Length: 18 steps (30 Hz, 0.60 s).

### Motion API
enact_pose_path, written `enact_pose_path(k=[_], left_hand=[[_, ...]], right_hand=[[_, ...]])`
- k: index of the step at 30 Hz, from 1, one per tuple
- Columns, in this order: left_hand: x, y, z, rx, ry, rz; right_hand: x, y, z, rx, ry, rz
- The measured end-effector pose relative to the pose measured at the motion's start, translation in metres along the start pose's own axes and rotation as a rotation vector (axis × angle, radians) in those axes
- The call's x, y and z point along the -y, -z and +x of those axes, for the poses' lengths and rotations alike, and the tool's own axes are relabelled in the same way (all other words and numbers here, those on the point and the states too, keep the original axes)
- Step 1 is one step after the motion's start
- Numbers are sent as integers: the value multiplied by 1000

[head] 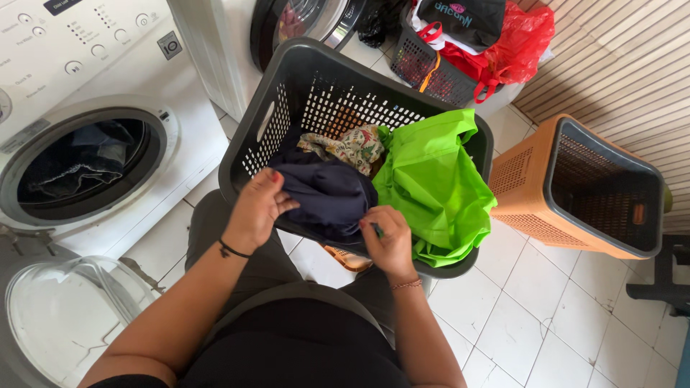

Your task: The person picks up clothes from a washing machine and puts them into a laundry basket, then handles and sorts different pieces of clothing within the basket by hand.

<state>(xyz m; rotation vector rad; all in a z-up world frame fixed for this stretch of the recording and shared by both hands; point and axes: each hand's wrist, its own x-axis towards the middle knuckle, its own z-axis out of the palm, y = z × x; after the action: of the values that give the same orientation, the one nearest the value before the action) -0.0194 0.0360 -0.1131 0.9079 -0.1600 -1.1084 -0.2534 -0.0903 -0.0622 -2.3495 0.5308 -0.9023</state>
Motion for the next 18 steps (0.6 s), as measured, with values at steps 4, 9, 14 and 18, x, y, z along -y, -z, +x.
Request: enact_pose_path(k=[4, 9, 14, 18], left_hand=[[-27, -22, -15, -73, 92, -167], [9, -5, -10, 189, -157, 170], [35, -1, -13, 308, -124, 285], [24, -6, -16, 356, -122, 141]], right_hand=[[2, 7, 5, 133, -54, 50], [31, 6, 10, -1, -57, 193], [40, -16, 11, 163, -119, 97], [24, -35, 12, 441, -340, -404]])
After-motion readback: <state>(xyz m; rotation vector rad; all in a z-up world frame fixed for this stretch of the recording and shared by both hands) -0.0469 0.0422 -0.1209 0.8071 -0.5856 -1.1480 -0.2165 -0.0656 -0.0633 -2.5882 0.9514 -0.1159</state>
